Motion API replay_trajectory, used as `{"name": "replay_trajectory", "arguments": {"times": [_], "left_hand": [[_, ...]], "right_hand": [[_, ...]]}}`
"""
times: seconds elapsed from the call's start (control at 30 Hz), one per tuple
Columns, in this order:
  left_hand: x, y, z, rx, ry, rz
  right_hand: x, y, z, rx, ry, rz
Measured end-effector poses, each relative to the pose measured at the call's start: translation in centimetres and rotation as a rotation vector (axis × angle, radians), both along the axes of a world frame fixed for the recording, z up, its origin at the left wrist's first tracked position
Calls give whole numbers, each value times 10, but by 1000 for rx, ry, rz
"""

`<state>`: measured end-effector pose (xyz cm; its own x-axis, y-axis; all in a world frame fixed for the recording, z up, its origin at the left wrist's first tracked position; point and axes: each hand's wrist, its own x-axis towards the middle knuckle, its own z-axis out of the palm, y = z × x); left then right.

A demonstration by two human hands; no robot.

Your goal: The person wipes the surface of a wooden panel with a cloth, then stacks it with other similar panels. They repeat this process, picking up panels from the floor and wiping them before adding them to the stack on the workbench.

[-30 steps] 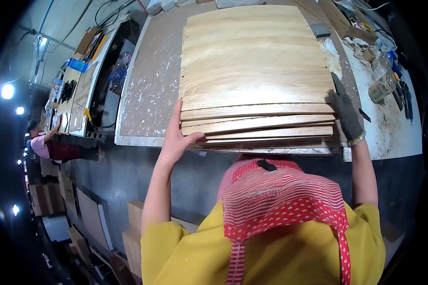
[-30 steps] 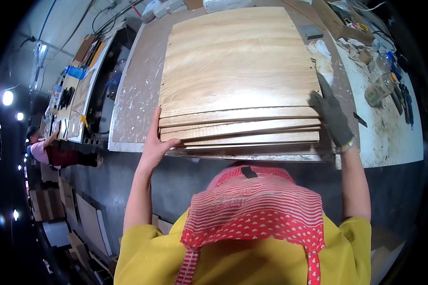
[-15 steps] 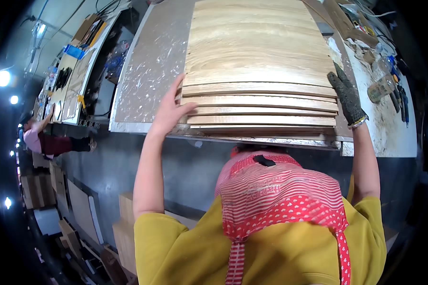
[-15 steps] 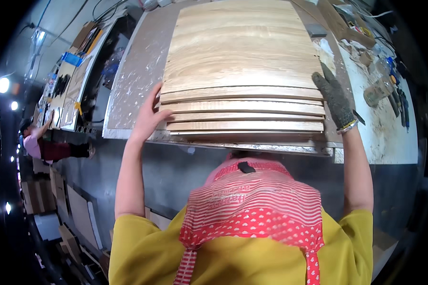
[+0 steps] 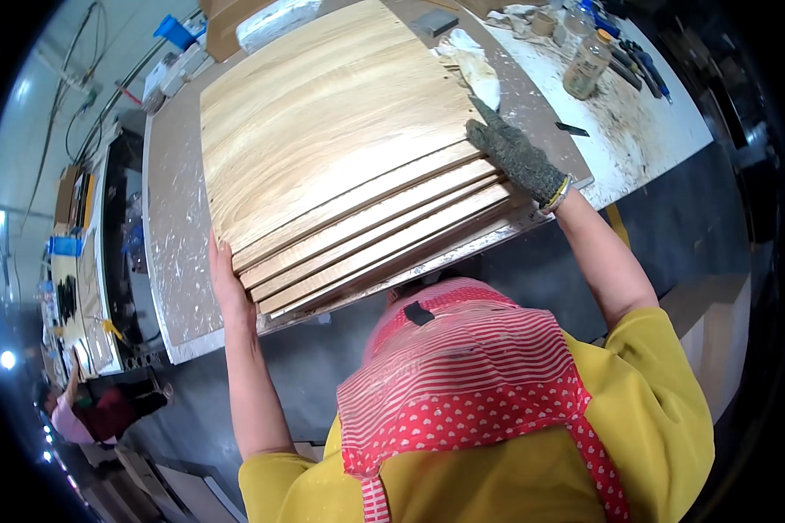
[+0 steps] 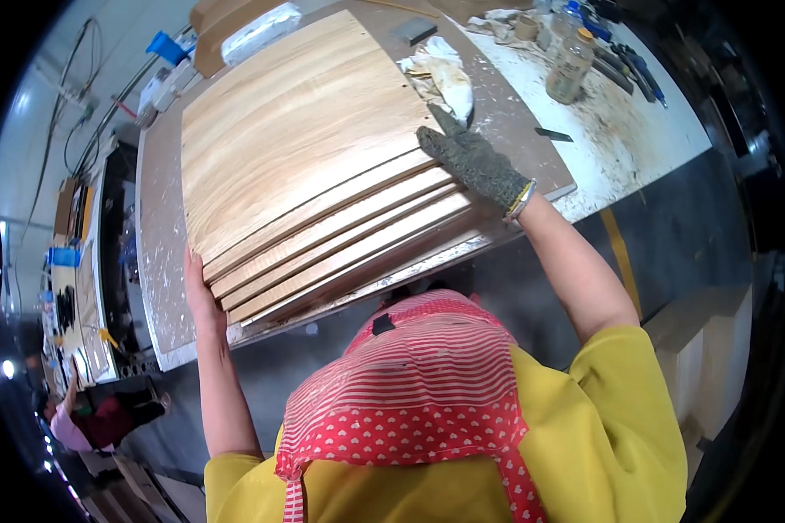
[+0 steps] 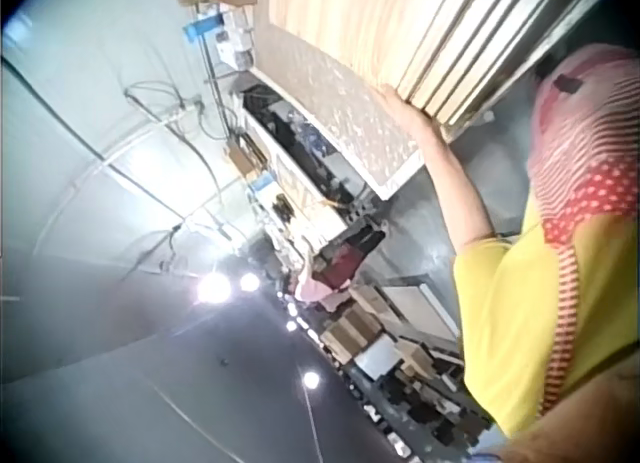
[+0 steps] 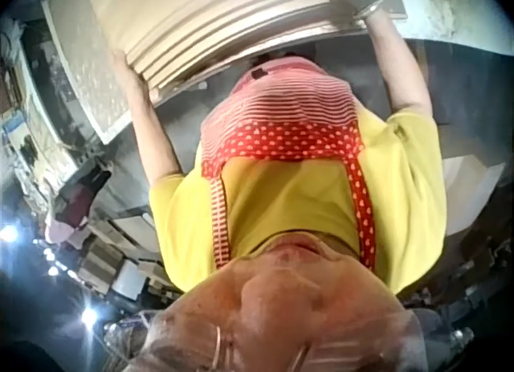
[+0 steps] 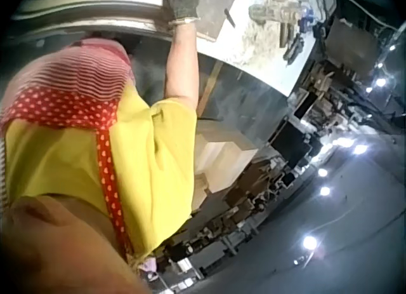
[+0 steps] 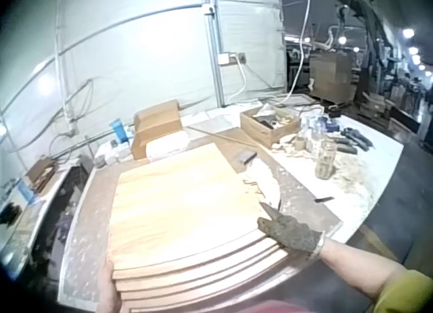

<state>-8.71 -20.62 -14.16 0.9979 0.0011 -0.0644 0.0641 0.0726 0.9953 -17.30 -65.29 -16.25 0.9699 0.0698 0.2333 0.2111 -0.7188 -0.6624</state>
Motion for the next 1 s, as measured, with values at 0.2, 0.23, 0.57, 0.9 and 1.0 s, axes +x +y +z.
{"name": "replay_trajectory", "arguments": {"times": [0.2, 0.23, 0.57, 0.9, 1.0], "left_hand": [[-4, -4, 1, 163, -23, 58], [-6, -6, 1, 199, -28, 73], [5, -1, 1, 455, -86, 75], [-15, 30, -17, 207, 55, 9], [-54, 40, -19, 136, 149, -81]], "right_hand": [[-21, 17, 22, 134, 145, -186], [-20, 12, 17, 69, 80, -173], [-6, 5, 1, -31, -72, -190], [-33, 14, 24, 255, 201, -216], [-55, 8, 16, 409, 242, -109]]}}
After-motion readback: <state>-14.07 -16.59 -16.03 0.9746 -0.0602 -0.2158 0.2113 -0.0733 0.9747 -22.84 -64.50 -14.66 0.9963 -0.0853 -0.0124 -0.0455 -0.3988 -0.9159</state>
